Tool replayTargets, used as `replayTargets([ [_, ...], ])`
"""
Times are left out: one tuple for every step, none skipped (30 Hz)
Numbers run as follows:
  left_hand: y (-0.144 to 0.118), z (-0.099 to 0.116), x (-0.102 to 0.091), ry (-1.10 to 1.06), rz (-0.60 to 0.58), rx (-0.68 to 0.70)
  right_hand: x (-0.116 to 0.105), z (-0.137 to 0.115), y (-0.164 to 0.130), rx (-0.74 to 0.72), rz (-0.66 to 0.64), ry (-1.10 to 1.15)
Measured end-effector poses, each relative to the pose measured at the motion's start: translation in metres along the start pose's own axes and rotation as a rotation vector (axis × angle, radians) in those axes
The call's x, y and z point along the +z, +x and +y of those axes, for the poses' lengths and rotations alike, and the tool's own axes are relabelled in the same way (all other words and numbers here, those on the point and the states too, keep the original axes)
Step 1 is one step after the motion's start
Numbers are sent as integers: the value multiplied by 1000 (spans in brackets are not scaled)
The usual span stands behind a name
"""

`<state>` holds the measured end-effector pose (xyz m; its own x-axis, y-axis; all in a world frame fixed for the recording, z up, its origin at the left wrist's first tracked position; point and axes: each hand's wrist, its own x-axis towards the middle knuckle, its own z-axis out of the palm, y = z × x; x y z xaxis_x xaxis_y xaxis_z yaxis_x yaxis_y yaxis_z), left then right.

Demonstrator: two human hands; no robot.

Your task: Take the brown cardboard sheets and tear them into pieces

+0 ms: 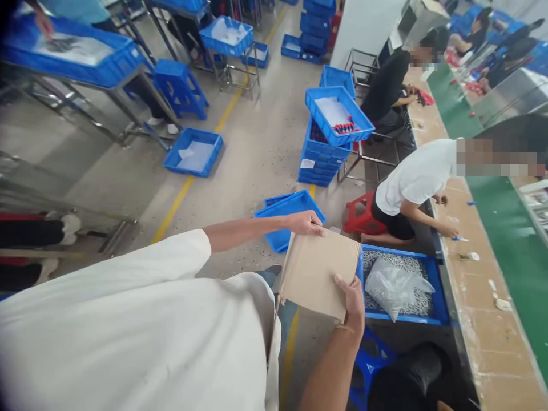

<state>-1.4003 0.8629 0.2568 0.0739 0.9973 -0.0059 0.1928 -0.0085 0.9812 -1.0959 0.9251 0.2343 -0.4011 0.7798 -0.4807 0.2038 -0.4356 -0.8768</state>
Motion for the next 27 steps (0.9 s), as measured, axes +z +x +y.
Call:
replayTargets([
  [14, 3, 0, -16, -29, 29, -7, -11, 6, 20, 23, 13],
  [27, 5, -1, -35, -62, 58, -14, -21, 14, 27, 47, 35],
  [40, 5, -2, -48, -91, 78, -23, -29, 22, 22, 78, 64],
  [54, 5, -3, -48, -116, 87, -32, -37, 32, 13, 103, 92],
  [69, 5, -4, -36, -122, 87, -42, -45, 45, 3, 112, 110],
  [86, 5, -4, -13, -99, 91, -53, -53, 59, -18, 113, 118],
  [104, 7, -4, 15, -60, 106, -65, -60, 74, -49, 109, 118],
  [123, 11, -5, 50, -20, 133, -76, -69, 92, -87, 101, 113],
  [143, 17, -6, 92, 11, 168, -88, -78, 110, -129, 87, 105],
  [162, 25, -8, 144, 33, 204, -100, -87, 128, -166, 65, 91],
  [181, 34, -12, 205, 44, 234, -112, -98, 146, -191, 25, 67],
  [197, 44, -15, 275, 48, 252, -122, -110, 163, -197, -38, 29],
  [211, 54, -20, 351, 57, 255, -131, -123, 179, -185, -122, -24],
  [222, 64, -23, 429, 70, 242, -138, -136, 193, -181, -196, -82],
  [231, 73, -25, 507, 80, 215, -142, -151, 204, -211, -230, -140],
  [238, 80, -26, 584, 85, 180, -143, -167, 214, -294, -207, -201],
  [244, 87, -26, 659, 88, 141, -141, -182, 223, -429, -137, -276],
  [249, 92, -24, 730, 91, 105, -135, -198, 232, -594, -55, -367],
  [254, 96, -21, 798, 94, 73, -127, -214, 240, -747, -12, -472],
  [259, 100, -19, 859, 96, 46, -116, -228, 248, -853, -42, -592],
  [263, 104, -16, 914, 98, 21, -103, -241, 256, -881, -167, -714],
  [267, 107, -15, 958, 91, 0, -90, -252, 265, -845, -341, -816],
  [271, 109, -15, 991, 71, -15, -77, -262, 273, -777, -518, -883],
  [273, 112, -17, 1010, 44, -25, -66, -269, 281, -707, -664, -918],
  [274, 114, -21, 1015, 10, -29, -56, -275, 287, -656, -764, -934],
  [275, 116, -27, 1007, -29, -24, -47, -280, 292, -633, -820, -936],
  [274, 117, -33, 993, -62, -12, -40, -284, 296, -634, -845, -930],
])
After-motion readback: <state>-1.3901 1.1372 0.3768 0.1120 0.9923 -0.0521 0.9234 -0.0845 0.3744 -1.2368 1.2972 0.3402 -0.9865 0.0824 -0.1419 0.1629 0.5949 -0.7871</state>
